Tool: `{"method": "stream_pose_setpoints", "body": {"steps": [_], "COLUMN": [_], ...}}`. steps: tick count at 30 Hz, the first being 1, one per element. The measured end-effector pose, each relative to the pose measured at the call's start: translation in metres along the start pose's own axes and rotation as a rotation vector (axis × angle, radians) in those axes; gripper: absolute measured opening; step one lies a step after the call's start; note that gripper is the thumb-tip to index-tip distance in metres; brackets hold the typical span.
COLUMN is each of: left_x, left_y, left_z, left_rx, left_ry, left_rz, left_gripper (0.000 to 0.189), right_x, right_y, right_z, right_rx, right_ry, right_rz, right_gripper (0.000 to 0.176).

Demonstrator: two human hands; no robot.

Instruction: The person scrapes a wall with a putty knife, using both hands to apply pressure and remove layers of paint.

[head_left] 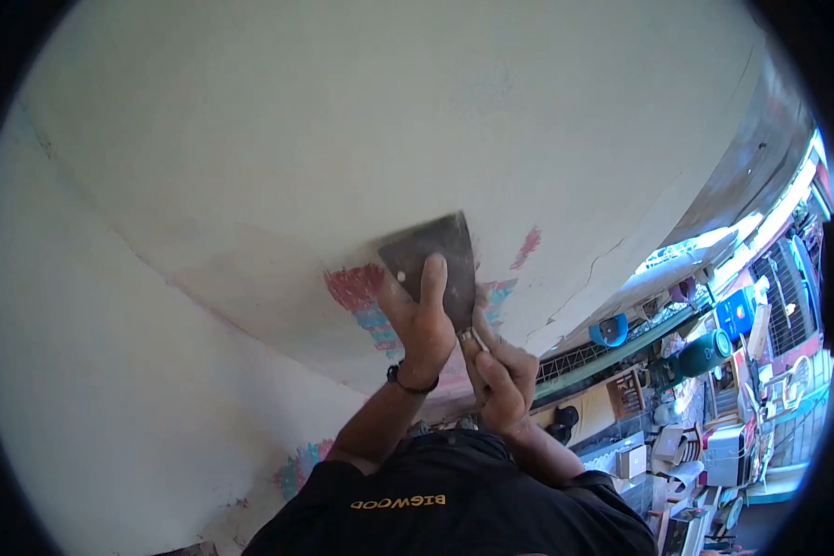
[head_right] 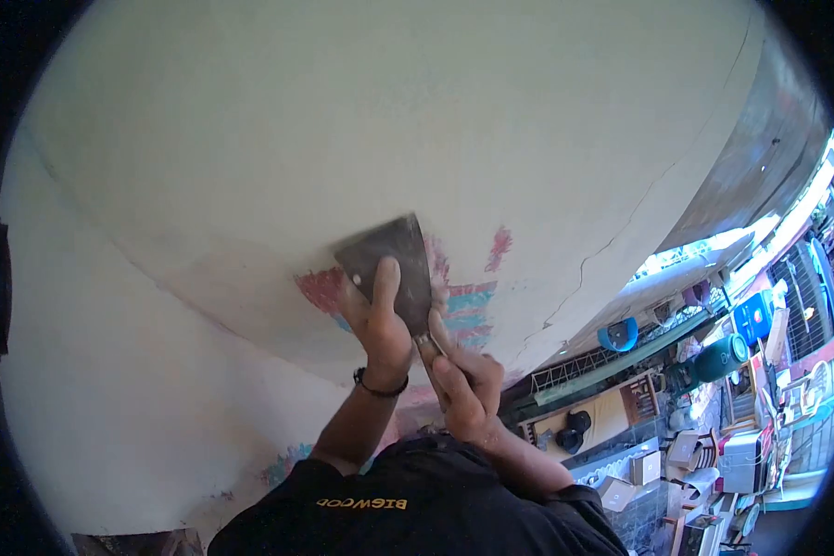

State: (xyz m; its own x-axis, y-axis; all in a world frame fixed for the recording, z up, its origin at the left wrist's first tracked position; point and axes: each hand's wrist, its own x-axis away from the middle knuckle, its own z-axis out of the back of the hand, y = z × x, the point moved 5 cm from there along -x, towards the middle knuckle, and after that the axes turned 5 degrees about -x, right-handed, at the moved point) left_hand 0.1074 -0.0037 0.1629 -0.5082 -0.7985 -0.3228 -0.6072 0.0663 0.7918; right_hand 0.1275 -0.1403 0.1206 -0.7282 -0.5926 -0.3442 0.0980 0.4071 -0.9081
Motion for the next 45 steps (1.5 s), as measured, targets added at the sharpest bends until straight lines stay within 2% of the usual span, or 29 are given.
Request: {"method": "stream_pose_setpoints", "body": {"steps": [2,3,5,10,13,16,17,19,20,22,23,24,26,27,30,31,34,35,38,39,42,43,44,45], "left_x": [-0.007,-0.006,0.004,0.003,0.000,0.007,0.002,-0.007,-0.010,-0.011,-0.009,-0.007,0.002,0.007,-0.007,-0.010,-0.016,-0.010,0.008,0.006,-0.016,-0.021,-0.022,-0.024], "left_y": [0.007,0.006,-0.008,0.005,0.009,-0.007,-0.007,-0.008,-0.008,0.000,0.006,0.011,-0.010,-0.007,-0.007,0.001,0.001,0.008,-0.004,-0.003,0.000,0.016,0.016,0.014], "left_z": [-0.007,-0.007,0.008,0.001,-0.001,0.012,0.012,0.011,0.010,0.002,0.000,-0.003,0.016,0.012,0.009,0.004,0.000,0.001,0.012,0.010,0.001,-0.011,-0.011,-0.011], "left_rx": [0.060,0.086,0.006,-0.020,0.054,0.004,-0.038,-0.091,-0.095,-0.024,-0.002,0.020,-0.056,0.033,-0.076,-0.011,0.006,-0.011,0.136,0.143,-0.041,0.066,0.039,0.013], "left_ry": [-0.051,-0.065,0.017,0.026,0.001,0.032,0.047,0.060,0.056,-0.005,-0.040,-0.074,0.048,0.062,0.021,-0.014,-0.009,-0.002,0.007,-0.003,-0.003,-0.086,-0.071,-0.056], "left_rz": [0.037,0.046,0.017,0.046,0.130,0.087,-0.003,-0.083,-0.084,0.009,0.037,0.067,-0.038,0.070,-0.067,0.024,-0.006,-0.080,0.083,0.067,-0.093,-0.014,-0.032,-0.054], "left_gripper": [0.019,0.018,0.017,0.019,0.018,0.018,0.019,0.019,0.019,0.019,0.019,0.019,0.016,0.018,0.019,0.018,0.018,0.017,0.018,0.019,0.017,0.017,0.018,0.018], "right_x": [-0.006,-0.003,0.002,0.002,0.006,0.010,0.011,0.003,-0.001,-0.008,-0.007,0.000,0.012,0.008,-0.001,-0.007,-0.010,-0.003,0.003,0.004,-0.006,-0.014,-0.021,-0.024], "right_y": [-0.012,-0.019,-0.005,-0.014,-0.019,-0.003,0.002,-0.002,-0.008,-0.020,-0.027,-0.017,0.002,0.002,-0.016,-0.018,-0.025,-0.022,0.015,0.006,-0.012,-0.020,-0.021,-0.020], "right_z": [-0.006,-0.004,-0.003,-0.006,-0.014,-0.010,-0.007,-0.004,-0.003,-0.001,-0.009,-0.005,0.002,0.000,-0.006,-0.005,-0.005,-0.008,0.006,0.000,-0.002,-0.005,-0.008,-0.009], "right_rx": [-0.058,0.059,0.092,-0.061,0.016,0.019,0.026,0.233,0.174,0.056,0.210,0.246,0.323,0.260,0.132,0.037,0.108,0.246,0.368,0.382,0.459,0.161,-0.138,-0.028], "right_ry": [0.024,-0.035,-0.032,-0.032,-0.008,0.004,0.004,-0.024,-0.019,-0.010,0.004,-0.010,-0.041,-0.060,-0.006,0.015,0.006,-0.008,-0.062,-0.052,-0.078,-0.040,-0.002,0.024], "right_rz": [0.010,-0.049,0.125,-0.031,-0.007,0.028,0.023,0.143,0.151,0.167,0.321,0.272,0.175,0.169,-0.019,-0.083,-0.022,0.091,0.379,0.371,0.288,0.166,0.051,0.143], "right_gripper": [0.052,0.051,0.049,0.051,0.051,0.051,0.051,0.046,0.037,0.020,0.019,0.027,0.042,0.047,0.051,0.051,0.051,0.049,0.051,0.046,0.049,0.050,0.052,0.056]}}
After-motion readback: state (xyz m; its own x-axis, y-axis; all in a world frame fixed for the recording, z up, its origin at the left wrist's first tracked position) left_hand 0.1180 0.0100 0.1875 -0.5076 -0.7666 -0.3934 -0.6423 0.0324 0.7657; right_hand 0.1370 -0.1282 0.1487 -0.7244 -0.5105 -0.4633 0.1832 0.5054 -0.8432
